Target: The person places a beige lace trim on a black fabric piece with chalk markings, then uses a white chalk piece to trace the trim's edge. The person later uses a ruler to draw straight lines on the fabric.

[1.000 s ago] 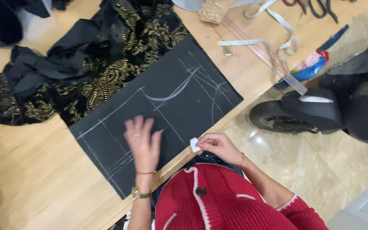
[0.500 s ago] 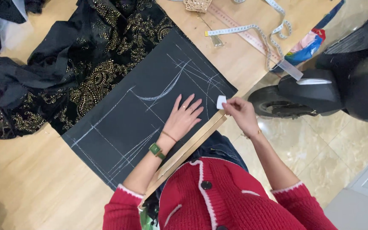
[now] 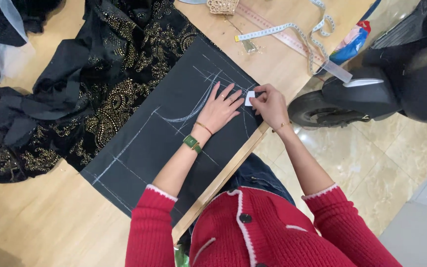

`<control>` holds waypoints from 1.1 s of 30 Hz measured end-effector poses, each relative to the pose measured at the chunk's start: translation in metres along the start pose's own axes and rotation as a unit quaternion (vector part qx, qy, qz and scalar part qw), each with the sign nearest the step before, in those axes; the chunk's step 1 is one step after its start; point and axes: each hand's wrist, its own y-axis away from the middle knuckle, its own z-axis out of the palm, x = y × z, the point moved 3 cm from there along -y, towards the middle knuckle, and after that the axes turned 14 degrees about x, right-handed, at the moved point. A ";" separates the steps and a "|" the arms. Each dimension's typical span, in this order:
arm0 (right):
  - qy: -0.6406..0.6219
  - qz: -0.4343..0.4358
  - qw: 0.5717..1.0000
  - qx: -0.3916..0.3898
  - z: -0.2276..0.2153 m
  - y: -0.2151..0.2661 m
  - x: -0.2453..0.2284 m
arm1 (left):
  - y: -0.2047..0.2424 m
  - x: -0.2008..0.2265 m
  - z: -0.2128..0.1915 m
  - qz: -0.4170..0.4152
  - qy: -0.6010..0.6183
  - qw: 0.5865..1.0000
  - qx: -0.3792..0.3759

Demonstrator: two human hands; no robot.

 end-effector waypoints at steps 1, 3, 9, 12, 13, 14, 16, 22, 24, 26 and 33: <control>0.000 0.001 1.000 0.002 0.002 -0.002 0.001 | -0.002 -0.002 0.002 0.002 0.001 1.000 0.000; 0.023 0.008 1.000 0.016 0.004 -0.006 0.003 | -0.006 -0.005 0.006 0.019 0.005 1.000 0.016; 0.045 0.020 0.998 0.035 0.011 -0.011 0.009 | -0.013 -0.016 0.014 0.029 0.014 0.999 0.018; 0.047 0.025 0.998 0.042 0.012 -0.011 0.007 | -0.012 -0.018 0.016 0.033 0.024 0.999 0.015; 0.046 0.028 0.998 0.044 0.013 -0.012 0.009 | -0.011 -0.018 0.015 0.036 0.026 0.999 0.014; 0.055 0.027 0.997 0.045 0.014 -0.014 0.009 | -0.011 -0.020 0.016 0.034 0.029 0.999 0.011; 0.064 0.028 0.996 0.049 0.015 -0.017 0.012 | -0.012 -0.021 0.015 0.035 0.032 0.999 0.009; 0.089 0.003 0.995 0.052 0.024 -0.027 0.028 | -0.015 -0.022 0.011 0.019 0.047 0.999 0.000; 0.101 0.006 0.994 0.053 0.023 -0.022 0.018 | -0.016 -0.022 0.011 0.016 0.037 0.999 0.007; 0.107 0.002 0.993 0.050 0.024 -0.025 0.022 | -0.016 -0.022 0.013 0.015 0.035 0.999 0.010; 0.106 -0.002 0.994 0.032 0.023 -0.029 0.026 | -0.017 -0.022 0.010 0.014 0.036 0.999 0.014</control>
